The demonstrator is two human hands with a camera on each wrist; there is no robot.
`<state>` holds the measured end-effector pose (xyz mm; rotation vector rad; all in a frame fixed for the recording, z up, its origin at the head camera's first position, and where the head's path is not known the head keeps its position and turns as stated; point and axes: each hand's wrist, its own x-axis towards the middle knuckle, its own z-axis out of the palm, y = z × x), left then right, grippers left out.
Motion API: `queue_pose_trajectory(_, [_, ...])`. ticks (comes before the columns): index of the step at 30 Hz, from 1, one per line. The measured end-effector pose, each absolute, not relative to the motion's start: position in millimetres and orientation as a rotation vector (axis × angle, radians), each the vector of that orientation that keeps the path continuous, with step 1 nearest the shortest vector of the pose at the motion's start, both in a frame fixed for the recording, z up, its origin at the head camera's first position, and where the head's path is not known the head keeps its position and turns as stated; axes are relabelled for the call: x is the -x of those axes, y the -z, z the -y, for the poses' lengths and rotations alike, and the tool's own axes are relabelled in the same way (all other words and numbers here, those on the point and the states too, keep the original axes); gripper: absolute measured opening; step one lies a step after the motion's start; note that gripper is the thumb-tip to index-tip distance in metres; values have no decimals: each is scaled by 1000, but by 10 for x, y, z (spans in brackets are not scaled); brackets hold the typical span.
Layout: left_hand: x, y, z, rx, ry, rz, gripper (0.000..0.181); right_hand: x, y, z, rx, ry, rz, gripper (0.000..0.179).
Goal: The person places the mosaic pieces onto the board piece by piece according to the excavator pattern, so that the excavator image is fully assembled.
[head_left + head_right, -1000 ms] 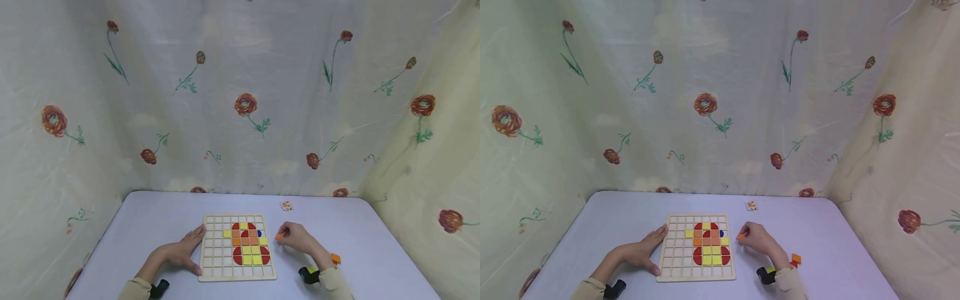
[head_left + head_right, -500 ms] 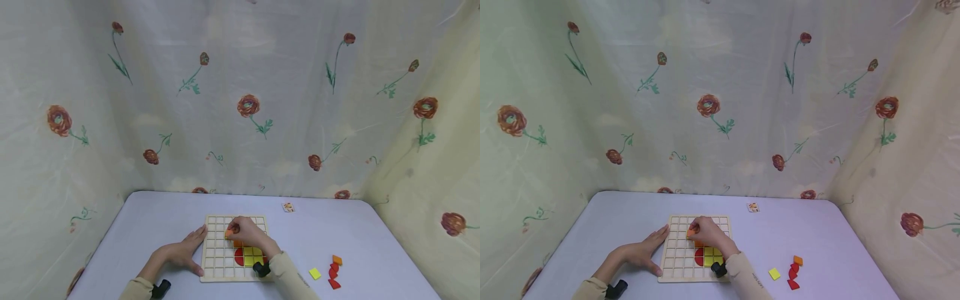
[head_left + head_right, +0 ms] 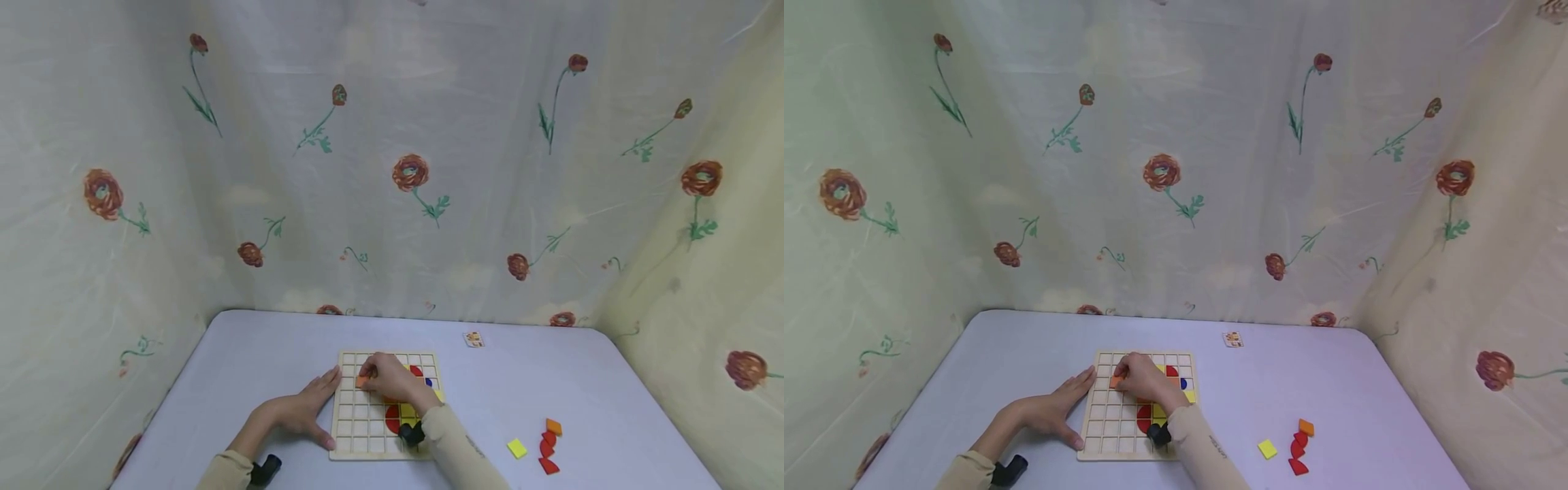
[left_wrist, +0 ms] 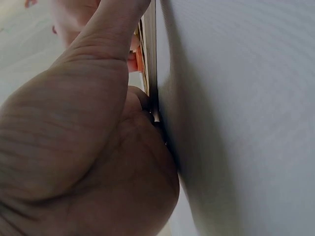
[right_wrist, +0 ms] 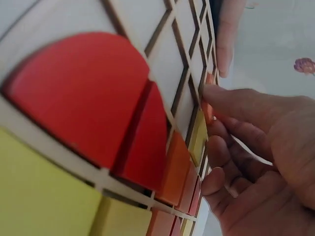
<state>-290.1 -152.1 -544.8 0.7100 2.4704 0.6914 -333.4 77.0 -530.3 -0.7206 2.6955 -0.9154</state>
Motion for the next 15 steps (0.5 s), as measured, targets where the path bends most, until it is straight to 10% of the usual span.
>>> queue_pose_trajectory(15, [2908,5450,1515,-722,-683,-2475,131,3206,5174,-964,770,936,-2730,27])
